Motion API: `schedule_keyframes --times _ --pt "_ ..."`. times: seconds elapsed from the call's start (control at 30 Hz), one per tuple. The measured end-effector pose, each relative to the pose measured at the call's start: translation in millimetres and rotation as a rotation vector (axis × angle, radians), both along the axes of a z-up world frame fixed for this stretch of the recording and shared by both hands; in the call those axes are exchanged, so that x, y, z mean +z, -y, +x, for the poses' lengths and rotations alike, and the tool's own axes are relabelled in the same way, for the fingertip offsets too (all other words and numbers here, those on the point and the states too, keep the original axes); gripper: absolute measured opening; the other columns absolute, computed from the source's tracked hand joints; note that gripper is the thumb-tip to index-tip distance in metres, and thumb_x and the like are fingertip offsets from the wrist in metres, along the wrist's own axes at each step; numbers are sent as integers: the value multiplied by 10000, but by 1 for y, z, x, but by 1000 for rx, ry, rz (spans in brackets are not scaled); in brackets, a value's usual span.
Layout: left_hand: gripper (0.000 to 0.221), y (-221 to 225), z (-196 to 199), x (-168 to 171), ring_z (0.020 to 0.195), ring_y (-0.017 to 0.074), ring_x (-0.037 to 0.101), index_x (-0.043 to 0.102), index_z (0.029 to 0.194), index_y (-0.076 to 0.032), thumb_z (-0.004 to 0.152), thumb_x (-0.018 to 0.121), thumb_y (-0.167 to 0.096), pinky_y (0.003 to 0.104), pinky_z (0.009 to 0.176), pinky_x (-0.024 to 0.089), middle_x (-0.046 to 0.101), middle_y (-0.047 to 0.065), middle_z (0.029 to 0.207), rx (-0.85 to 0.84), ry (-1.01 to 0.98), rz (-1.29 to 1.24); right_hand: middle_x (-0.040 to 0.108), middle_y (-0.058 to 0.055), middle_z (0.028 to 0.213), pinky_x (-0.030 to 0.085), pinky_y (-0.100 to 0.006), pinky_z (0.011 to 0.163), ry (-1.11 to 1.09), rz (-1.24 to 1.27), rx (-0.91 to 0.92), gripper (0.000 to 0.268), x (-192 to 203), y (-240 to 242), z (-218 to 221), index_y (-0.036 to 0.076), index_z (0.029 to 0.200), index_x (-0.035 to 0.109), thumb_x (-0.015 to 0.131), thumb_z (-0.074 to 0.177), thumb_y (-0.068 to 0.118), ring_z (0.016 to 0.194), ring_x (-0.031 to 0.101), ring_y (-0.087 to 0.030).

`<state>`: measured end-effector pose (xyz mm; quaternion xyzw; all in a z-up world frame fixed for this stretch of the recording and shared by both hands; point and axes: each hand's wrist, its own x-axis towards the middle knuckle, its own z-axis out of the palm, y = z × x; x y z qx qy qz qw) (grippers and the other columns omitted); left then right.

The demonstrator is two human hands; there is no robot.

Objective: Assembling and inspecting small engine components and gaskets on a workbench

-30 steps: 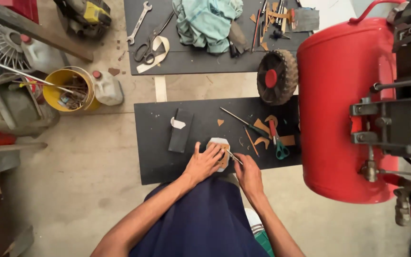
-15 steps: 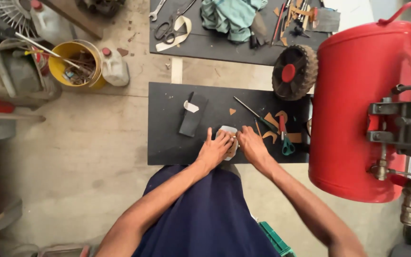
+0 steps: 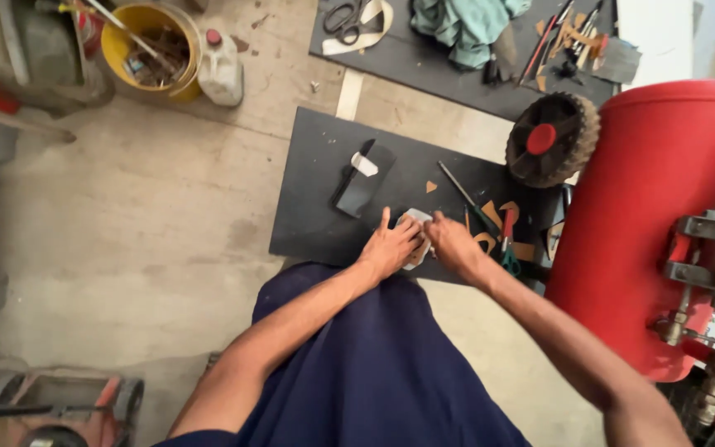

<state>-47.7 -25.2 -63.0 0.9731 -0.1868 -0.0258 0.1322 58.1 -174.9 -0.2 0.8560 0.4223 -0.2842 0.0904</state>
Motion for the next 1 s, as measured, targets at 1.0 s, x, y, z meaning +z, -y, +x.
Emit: schedule_keyframes --times 1.0 --pt "463 -10 8 1 1205 342 473 557 1328 -152 901 623 -321 749 1050 341 515 137 1301 -99 258 23 641 -241 1025 578 -620 851 -154 59 -769 236 47 -24 -9 16 1032 608 646 928 224 1002 689 -549"
